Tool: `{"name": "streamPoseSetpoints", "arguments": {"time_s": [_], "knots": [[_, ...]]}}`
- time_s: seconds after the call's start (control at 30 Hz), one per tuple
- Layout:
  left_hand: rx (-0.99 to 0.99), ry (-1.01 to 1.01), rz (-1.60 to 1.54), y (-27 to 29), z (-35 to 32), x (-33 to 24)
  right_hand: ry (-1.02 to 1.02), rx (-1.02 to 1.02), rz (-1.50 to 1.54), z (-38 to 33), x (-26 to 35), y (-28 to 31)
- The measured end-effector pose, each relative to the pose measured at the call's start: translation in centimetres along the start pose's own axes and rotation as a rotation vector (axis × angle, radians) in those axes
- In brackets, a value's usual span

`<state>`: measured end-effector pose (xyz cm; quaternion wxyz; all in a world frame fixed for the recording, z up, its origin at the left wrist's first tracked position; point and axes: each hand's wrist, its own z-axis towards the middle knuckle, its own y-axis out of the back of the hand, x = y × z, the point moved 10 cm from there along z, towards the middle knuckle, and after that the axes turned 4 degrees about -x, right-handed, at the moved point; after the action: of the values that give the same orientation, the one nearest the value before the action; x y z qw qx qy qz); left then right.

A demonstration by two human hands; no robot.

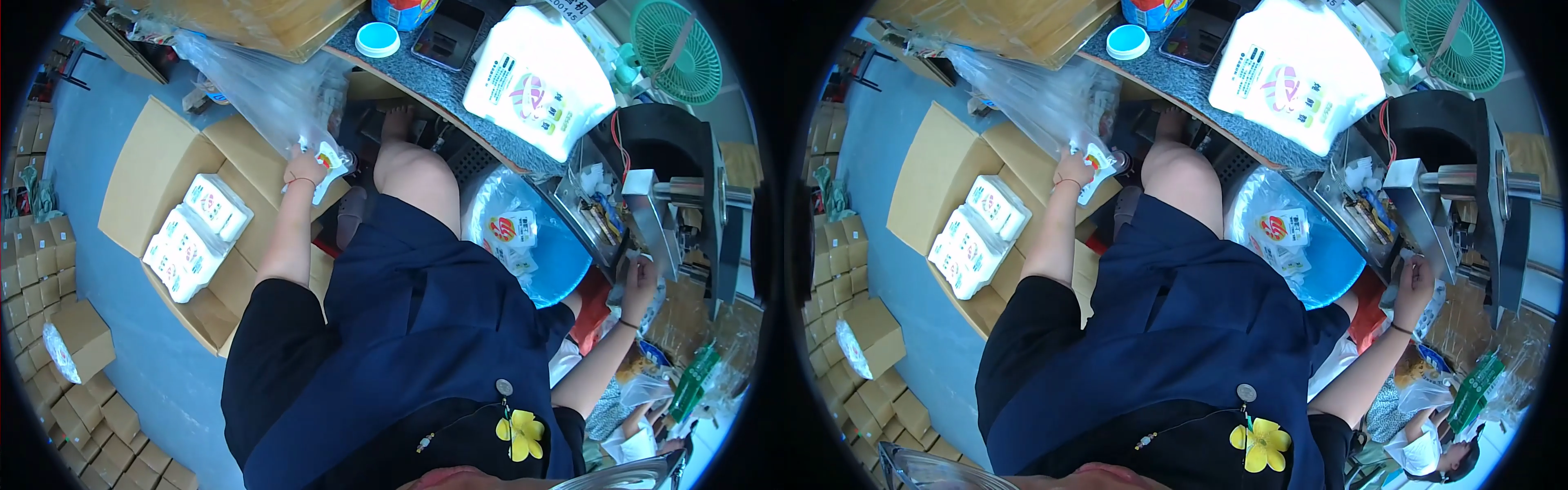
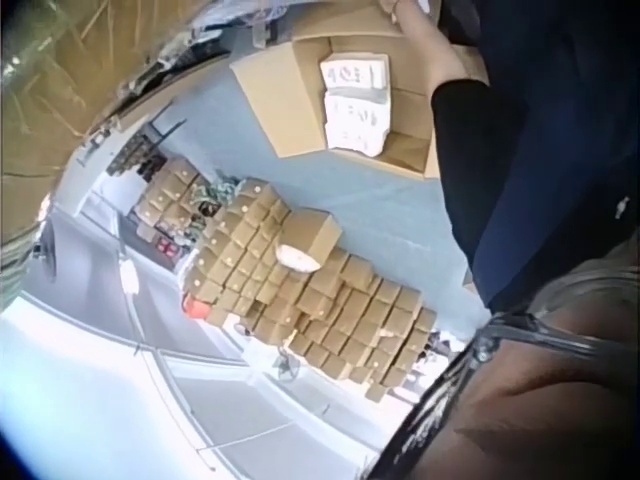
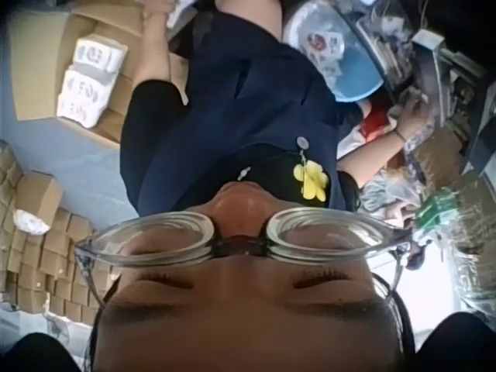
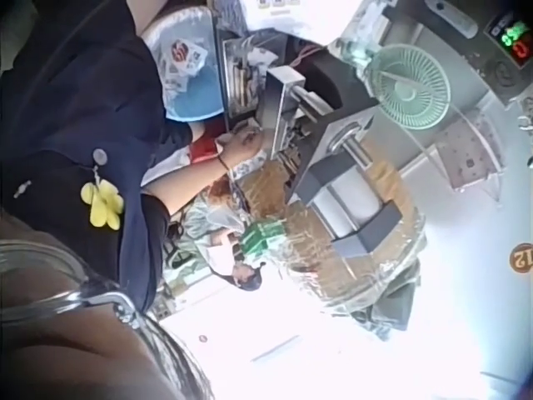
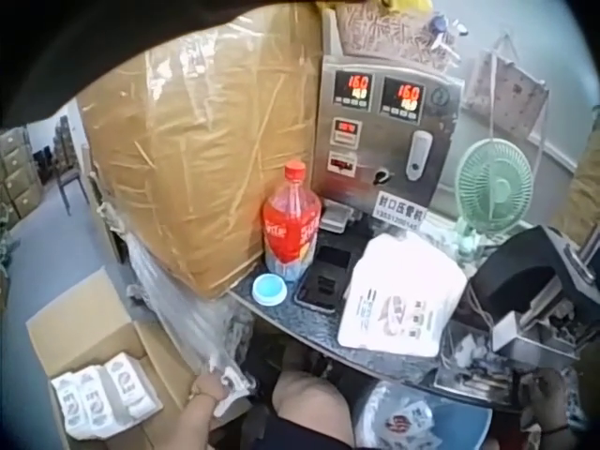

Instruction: Using a machine to package and seal items into plastic bags at a workstation.

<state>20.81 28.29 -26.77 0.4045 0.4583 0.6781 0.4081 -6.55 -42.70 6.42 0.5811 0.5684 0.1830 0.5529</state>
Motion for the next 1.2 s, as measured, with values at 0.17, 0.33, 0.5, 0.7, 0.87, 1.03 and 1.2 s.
{"name": "streamPoseSetpoints", "arguments": {"time_s": [0.17, 0.33, 0.5, 0.7, 0.87, 1.03, 1.2], "knots": [[-0.219, 0.014, 0.062, 1.6, 0.4, 0.7, 0.055, -0.131, 0.02, -2.8, 0.7, 2.1], [0.029, -0.068, -0.073, 0.4, 0.8, 2.2, -0.264, -0.199, 0.693, -5.4, -3.1, 3.1], [-0.103, -0.605, -0.305, 11.9, -11.7, -8.2, -0.373, -0.22, 0.984, -9.5, -1.3, 5.5], [0.12, -1.382, -0.411, 18.5, -34.8, -27.1, -0.181, 0.183, 0.838, -13.3, 6.2, -0.2], [0.219, -1.473, -0.164, 8.9, -39.4, -38.2, 0.126, 0.342, 0.839, -14.8, 12.3, -2.1], [0.449, -1.316, 0.101, -2.5, -36.7, -42.1, -0.075, 0.321, 0.914, -17.5, 5.7, -5.0], [0.626, -1.149, 0.212, -6.6, -35.0, -40.0, -0.589, 0.278, 1.421, -22.2, -3.0, -9.2]]}}
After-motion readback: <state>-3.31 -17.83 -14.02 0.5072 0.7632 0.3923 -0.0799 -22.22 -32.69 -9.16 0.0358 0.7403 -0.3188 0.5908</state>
